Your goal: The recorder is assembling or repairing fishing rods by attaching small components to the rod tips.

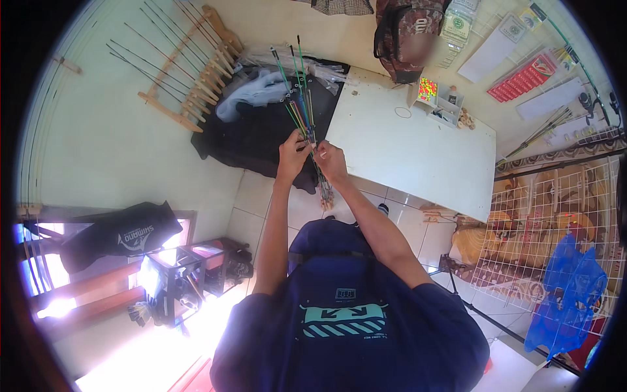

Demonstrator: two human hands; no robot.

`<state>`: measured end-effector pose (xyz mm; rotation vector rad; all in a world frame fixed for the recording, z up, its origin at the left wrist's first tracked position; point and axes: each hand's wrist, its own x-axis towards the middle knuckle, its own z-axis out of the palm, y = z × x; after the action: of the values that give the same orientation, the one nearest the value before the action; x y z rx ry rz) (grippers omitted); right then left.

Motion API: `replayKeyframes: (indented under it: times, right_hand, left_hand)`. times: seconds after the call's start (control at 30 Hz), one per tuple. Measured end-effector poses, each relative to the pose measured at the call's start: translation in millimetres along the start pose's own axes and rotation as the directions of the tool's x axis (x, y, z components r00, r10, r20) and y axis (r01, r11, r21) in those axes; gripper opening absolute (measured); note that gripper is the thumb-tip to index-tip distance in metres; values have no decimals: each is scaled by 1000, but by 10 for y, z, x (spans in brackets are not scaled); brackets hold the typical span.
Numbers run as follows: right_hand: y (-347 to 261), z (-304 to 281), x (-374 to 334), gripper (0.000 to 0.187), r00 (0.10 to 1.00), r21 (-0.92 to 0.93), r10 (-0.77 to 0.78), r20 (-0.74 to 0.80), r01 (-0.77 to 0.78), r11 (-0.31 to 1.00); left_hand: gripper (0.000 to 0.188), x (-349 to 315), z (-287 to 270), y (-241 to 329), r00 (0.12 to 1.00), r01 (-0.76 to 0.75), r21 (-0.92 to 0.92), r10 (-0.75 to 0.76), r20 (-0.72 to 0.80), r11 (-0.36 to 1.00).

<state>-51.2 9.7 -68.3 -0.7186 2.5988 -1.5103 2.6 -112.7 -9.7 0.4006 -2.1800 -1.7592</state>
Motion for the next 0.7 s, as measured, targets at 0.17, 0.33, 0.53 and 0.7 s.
replayKeyframes:
  times: [0.17, 0.33, 0.53, 0.7]
  right_hand:
    - [46, -46, -22, 16, 1000, 17, -10, -24, 10, 1000]
    - [170, -148, -131, 16, 995, -21, -75, -61, 74, 997]
    - [291, -469, -389, 10, 998, 60, -48, -27, 50, 997]
    - [339, -849, -437, 11, 995, 50, -90, -44, 92, 995]
  left_hand:
    - [44, 4, 11, -24, 1000, -2, 29, 2, -19, 1000]
    - [45, 27, 46, -39, 996, -75, 79, 79, -46, 994]
    - [75, -106, 79, 31, 999, -30, -32, 29, -40, 999]
    - [81, -356, 243, 128, 965, -70, 76, 87, -249, 995]
